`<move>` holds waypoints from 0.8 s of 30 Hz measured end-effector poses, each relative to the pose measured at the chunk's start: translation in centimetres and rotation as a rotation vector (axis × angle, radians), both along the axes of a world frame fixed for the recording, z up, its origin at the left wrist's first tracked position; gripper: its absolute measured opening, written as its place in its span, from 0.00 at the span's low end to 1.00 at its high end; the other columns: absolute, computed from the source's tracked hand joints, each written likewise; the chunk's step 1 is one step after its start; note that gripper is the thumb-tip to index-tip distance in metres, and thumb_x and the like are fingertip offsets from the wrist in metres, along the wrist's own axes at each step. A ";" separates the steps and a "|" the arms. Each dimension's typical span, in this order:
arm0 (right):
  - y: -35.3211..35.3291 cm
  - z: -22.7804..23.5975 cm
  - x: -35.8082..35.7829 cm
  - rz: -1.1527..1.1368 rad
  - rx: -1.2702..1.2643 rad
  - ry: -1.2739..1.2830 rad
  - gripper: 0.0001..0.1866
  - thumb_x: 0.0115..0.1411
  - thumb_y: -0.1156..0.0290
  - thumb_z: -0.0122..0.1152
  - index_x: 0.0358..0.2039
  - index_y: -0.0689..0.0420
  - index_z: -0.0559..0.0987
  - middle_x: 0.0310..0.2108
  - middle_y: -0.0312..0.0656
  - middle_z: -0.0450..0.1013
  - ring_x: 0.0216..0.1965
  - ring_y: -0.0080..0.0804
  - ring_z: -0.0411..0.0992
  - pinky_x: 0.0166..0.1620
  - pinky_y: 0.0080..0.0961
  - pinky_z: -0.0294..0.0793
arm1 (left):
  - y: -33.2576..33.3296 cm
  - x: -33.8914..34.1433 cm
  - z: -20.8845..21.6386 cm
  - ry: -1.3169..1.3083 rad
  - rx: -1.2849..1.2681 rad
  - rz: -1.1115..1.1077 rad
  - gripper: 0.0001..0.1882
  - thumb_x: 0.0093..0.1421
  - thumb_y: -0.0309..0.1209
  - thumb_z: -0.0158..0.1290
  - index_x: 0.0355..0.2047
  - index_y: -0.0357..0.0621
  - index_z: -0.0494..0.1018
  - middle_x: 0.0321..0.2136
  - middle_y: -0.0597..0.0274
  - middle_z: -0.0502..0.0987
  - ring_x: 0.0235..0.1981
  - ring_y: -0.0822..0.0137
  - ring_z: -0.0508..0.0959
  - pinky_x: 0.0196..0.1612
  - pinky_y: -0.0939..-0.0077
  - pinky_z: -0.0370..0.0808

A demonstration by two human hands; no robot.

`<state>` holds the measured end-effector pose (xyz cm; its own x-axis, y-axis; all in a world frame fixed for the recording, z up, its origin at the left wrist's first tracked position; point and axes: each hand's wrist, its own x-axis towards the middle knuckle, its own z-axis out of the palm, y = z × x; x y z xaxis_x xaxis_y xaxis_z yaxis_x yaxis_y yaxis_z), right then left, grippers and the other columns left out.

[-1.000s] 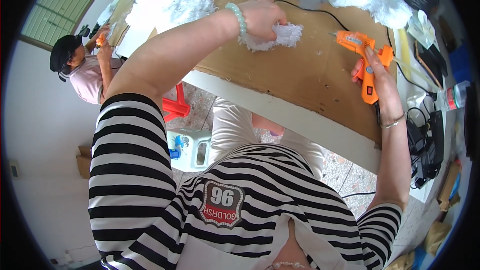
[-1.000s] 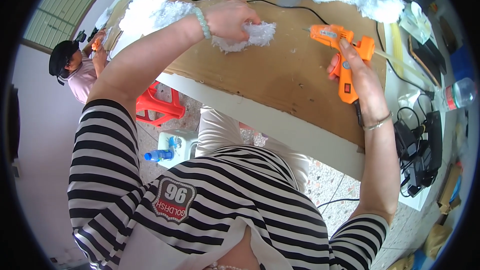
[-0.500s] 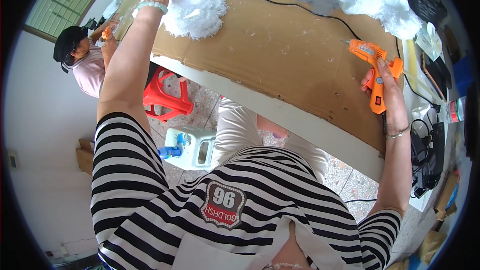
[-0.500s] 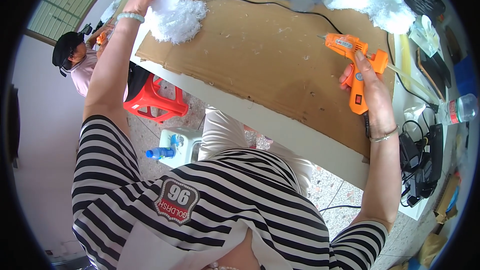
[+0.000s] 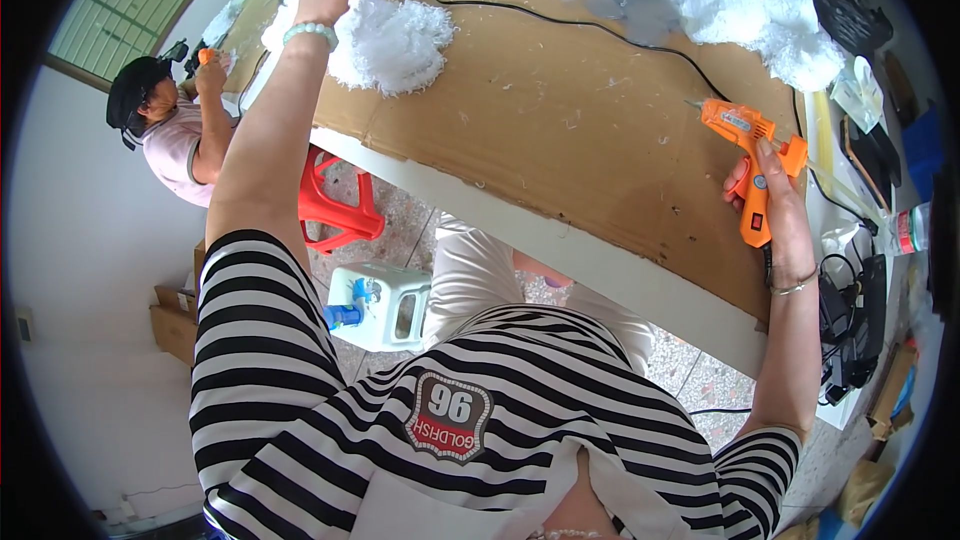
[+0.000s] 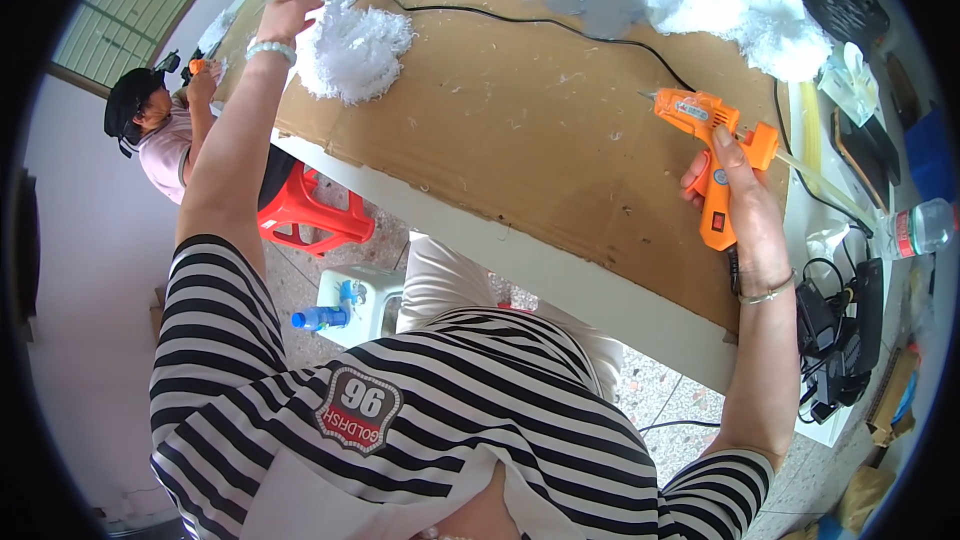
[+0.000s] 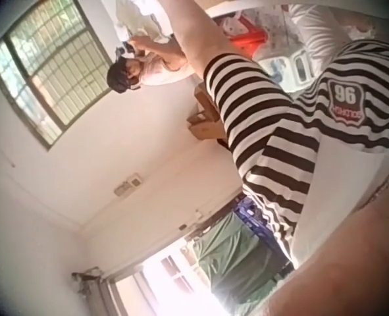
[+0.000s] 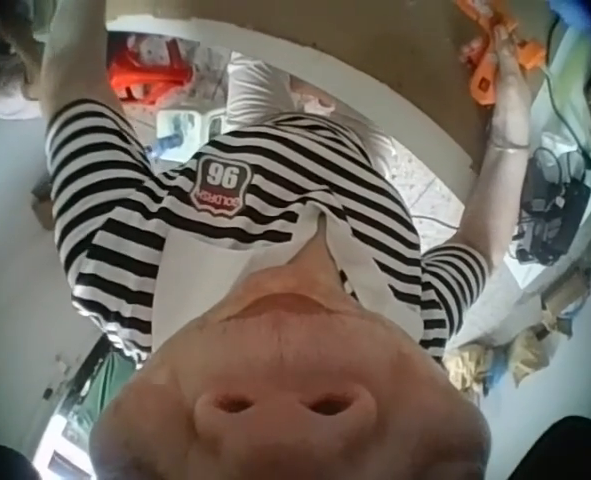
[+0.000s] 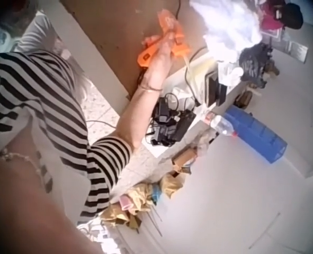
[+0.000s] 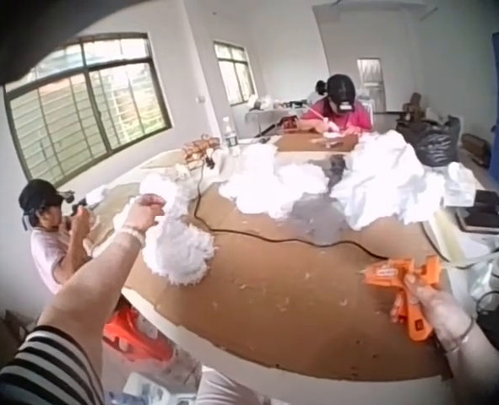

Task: Use a hot glue gun to attach cotton stuffing onto a flat base to create a cloud prop.

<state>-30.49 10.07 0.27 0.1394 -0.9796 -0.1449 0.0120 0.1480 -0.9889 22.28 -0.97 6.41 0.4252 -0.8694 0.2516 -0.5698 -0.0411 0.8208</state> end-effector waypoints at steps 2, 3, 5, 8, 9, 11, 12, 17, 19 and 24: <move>-0.1 -0.1 -0.2 0.006 -0.016 0.041 0.21 0.60 0.48 0.49 0.29 0.56 0.73 0.20 0.36 0.71 0.23 0.23 0.70 0.28 0.19 0.67 | -0.3 -0.4 -0.6 -0.106 0.134 -0.048 0.12 0.49 0.28 0.51 0.36 0.44 0.76 0.32 0.63 0.77 0.34 0.75 0.74 0.37 0.80 0.70; -0.1 -0.3 -0.2 0.004 -0.014 0.042 0.21 0.60 0.48 0.49 0.29 0.56 0.73 0.20 0.36 0.71 0.23 0.23 0.70 0.28 0.19 0.67 | -0.4 -0.8 -0.9 -0.213 0.264 -0.096 0.09 0.48 0.26 0.52 0.30 0.42 0.78 0.27 0.63 0.78 0.28 0.75 0.74 0.33 0.81 0.71; 0.0 -0.2 -0.2 0.024 -0.034 0.065 0.23 0.59 0.46 0.49 0.28 0.55 0.73 0.20 0.36 0.71 0.23 0.23 0.70 0.29 0.19 0.67 | -0.1 -1.2 -1.8 -0.256 0.253 -0.149 0.08 0.48 0.27 0.52 0.27 0.41 0.79 0.24 0.63 0.78 0.28 0.74 0.74 0.34 0.81 0.71; 0.2 0.2 0.3 -0.010 -0.032 0.064 0.23 0.59 0.45 0.50 0.27 0.55 0.73 0.20 0.36 0.71 0.23 0.23 0.70 0.29 0.19 0.67 | -0.2 -0.5 -2.0 -0.207 0.059 -0.065 0.11 0.47 0.34 0.52 0.27 0.42 0.78 0.24 0.64 0.78 0.30 0.70 0.74 0.37 0.75 0.69; 0.4 0.4 0.2 -0.011 -0.034 0.064 0.23 0.59 0.45 0.50 0.27 0.55 0.73 0.20 0.36 0.71 0.23 0.23 0.70 0.29 0.19 0.67 | -0.2 0.0 -1.4 -0.206 0.057 -0.065 0.11 0.47 0.34 0.52 0.27 0.42 0.78 0.24 0.64 0.78 0.30 0.70 0.74 0.37 0.75 0.69; 0.3 0.3 0.1 -0.009 -0.016 0.077 0.23 0.59 0.46 0.49 0.27 0.56 0.74 0.20 0.36 0.71 0.24 0.23 0.70 0.29 0.19 0.68 | -0.3 0.5 0.0 -0.073 -0.001 -0.056 0.09 0.50 0.33 0.47 0.26 0.44 0.75 0.27 0.68 0.77 0.31 0.72 0.73 0.35 0.76 0.67; 0.3 0.3 0.1 -0.007 -0.020 0.076 0.23 0.59 0.46 0.49 0.27 0.56 0.74 0.20 0.36 0.71 0.24 0.23 0.70 0.29 0.19 0.68 | -0.4 0.7 0.6 -0.031 -0.071 0.002 0.09 0.51 0.35 0.45 0.25 0.45 0.73 0.26 0.67 0.77 0.31 0.71 0.73 0.36 0.73 0.66; 0.6 0.4 -0.1 -0.013 -0.027 0.096 0.23 0.60 0.46 0.47 0.25 0.54 0.73 0.20 0.35 0.71 0.23 0.22 0.70 0.28 0.17 0.66 | 1.2 -6.4 2.2 0.063 -0.214 -0.161 0.09 0.50 0.34 0.41 0.21 0.45 0.70 0.22 0.65 0.74 0.29 0.70 0.72 0.37 0.73 0.65; 0.7 0.6 0.4 -0.025 -0.018 0.086 0.23 0.61 0.46 0.47 0.25 0.54 0.73 0.20 0.35 0.71 0.23 0.22 0.69 0.28 0.17 0.66 | 1.7 -8.9 2.1 0.048 -0.227 -0.252 0.10 0.50 0.35 0.40 0.20 0.45 0.69 0.21 0.66 0.73 0.28 0.72 0.71 0.35 0.76 0.65; 0.5 0.5 0.1 0.004 -0.029 0.099 0.23 0.61 0.46 0.46 0.24 0.54 0.73 0.20 0.35 0.71 0.22 0.22 0.69 0.28 0.16 0.66 | 5.3 -16.8 -2.0 0.068 -0.233 -0.496 0.12 0.53 0.34 0.38 0.17 0.42 0.65 0.18 0.65 0.67 0.23 0.72 0.66 0.31 0.78 0.63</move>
